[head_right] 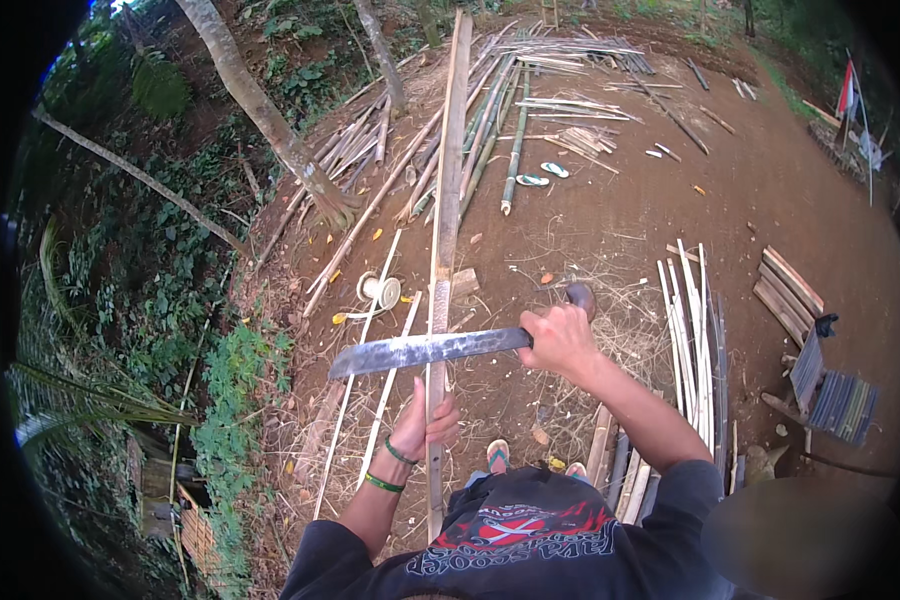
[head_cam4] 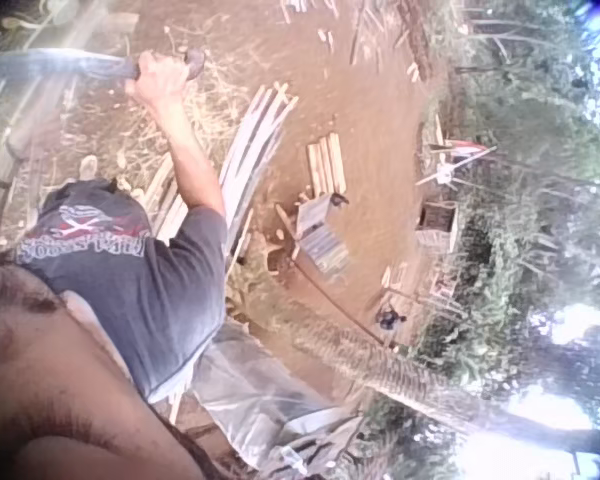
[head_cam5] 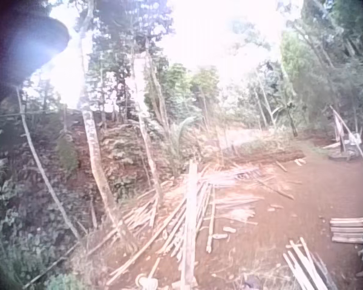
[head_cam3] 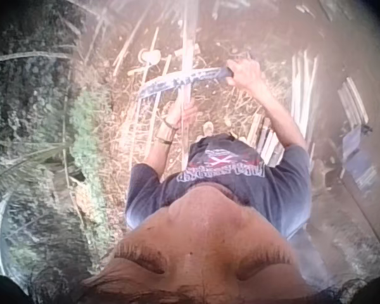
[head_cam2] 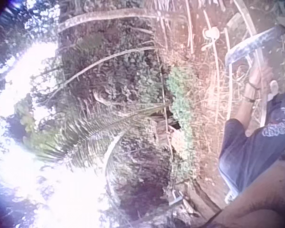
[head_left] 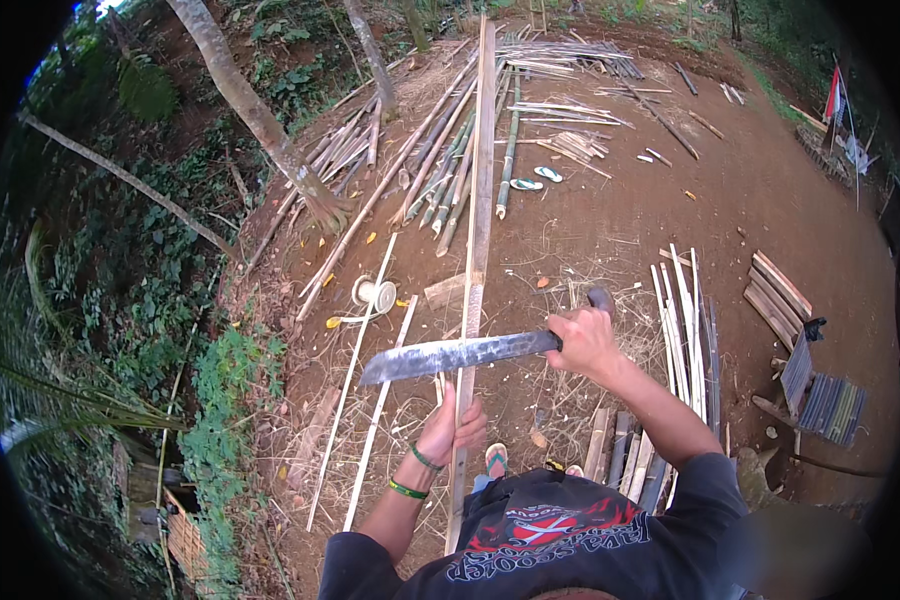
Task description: The person uses a machete to repeatedly strike and shape a long wooden stick held in the left hand. They rotate the stick to work different sides and occasionally inspect the edges. The person continues this process throughout the clip, producing thin shavings that fall to the ground.
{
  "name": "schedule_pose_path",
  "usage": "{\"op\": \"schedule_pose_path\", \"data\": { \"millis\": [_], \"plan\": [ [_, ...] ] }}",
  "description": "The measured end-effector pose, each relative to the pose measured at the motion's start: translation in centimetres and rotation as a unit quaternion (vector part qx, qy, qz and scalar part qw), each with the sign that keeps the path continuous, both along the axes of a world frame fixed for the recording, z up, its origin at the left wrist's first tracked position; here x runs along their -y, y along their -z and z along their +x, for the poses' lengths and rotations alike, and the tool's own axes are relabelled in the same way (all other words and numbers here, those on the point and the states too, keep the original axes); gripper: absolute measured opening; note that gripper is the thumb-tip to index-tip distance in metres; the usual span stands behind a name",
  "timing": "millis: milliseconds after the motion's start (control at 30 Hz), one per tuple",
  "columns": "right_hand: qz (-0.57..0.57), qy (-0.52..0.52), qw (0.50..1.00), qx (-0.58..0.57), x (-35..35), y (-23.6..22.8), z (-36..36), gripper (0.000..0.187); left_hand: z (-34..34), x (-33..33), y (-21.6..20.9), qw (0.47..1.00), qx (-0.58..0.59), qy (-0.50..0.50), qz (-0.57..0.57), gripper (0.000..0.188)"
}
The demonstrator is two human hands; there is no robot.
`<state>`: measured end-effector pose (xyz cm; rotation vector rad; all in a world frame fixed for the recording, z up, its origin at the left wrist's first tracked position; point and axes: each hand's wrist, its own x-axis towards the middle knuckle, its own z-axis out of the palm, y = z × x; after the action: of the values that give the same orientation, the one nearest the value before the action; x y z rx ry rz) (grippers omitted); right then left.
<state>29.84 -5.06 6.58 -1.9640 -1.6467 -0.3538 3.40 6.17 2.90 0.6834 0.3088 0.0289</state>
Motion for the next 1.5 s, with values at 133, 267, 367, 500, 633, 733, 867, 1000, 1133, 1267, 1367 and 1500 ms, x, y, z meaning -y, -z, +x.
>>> {"op": "schedule_pose_path", "data": {
  "millis": [133, 267, 367, 500, 633, 733, 867, 1000, 1133, 1267, 1367, 1500],
  "plan": [
    [-0.104, 0.054, 0.991, -0.072, 0.7, 3.2, -1.9, 0.022, 1.0, -0.1, 0.1, 0.999, -0.038, 0.014, 0.015, 0.053],
    [-0.170, 0.049, 0.983, -0.052, 0.6, 4.4, 0.7, 0.022, 1.3, 1.6, 0.5, 0.989, -0.124, 0.031, 0.074, 0.048],
    [-0.163, 0.209, 0.939, -0.220, -0.5, 2.9, 6.8, 0.021, -1.0, 3.2, 1.1, 0.981, -0.142, 0.060, 0.121, 0.046],
    [-0.194, 0.123, 0.946, -0.228, 0.2, 3.1, 4.1, 0.017, -2.0, 3.3, 1.4, 0.975, -0.164, 0.066, 0.137, 0.047],
    [-0.212, -0.023, 0.977, -0.023, 0.8, 2.9, 2.6, 0.013, -2.3, 2.9, 1.6, 0.956, -0.181, 0.091, 0.213, 0.048],
    [-0.084, 0.017, 0.996, 0.000, 0.6, 2.2, 4.8, 0.014, -2.0, 1.9, 1.2, 0.964, -0.164, 0.057, 0.200, 0.048],
    [-0.192, 0.064, 0.978, -0.054, 1.3, 1.2, 2.0, 0.014, -1.6, 1.4, 0.7, 0.986, -0.123, 0.058, 0.098, 0.048],
    [-0.150, -0.001, 0.987, 0.058, 0.8, 2.9, 3.9, 0.016, -1.2, 3.1, 1.7, 0.986, -0.111, 0.081, 0.091, 0.049],
    [-0.112, 0.228, 0.950, -0.184, -0.4, -0.8, 9.1, 0.018, -2.6, 4.4, 1.5, 0.978, -0.143, 0.105, 0.110, 0.048],
    [-0.222, 0.039, 0.973, -0.043, 0.5, 0.3, 4.3, 0.017, -2.6, 3.5, 1.5, 0.974, -0.166, 0.095, 0.122, 0.048],
    [-0.227, 0.103, 0.965, -0.075, 0.4, 0.3, 6.5, 0.017, -3.8, 5.0, 2.2, 0.971, -0.176, 0.113, 0.118, 0.048],
    [-0.184, 0.149, 0.965, -0.110, 1.1, -1.1, 9.0, 0.018, -4.1, 5.7, 2.1, 0.964, -0.195, 0.118, 0.136, 0.047]
  ]
}}
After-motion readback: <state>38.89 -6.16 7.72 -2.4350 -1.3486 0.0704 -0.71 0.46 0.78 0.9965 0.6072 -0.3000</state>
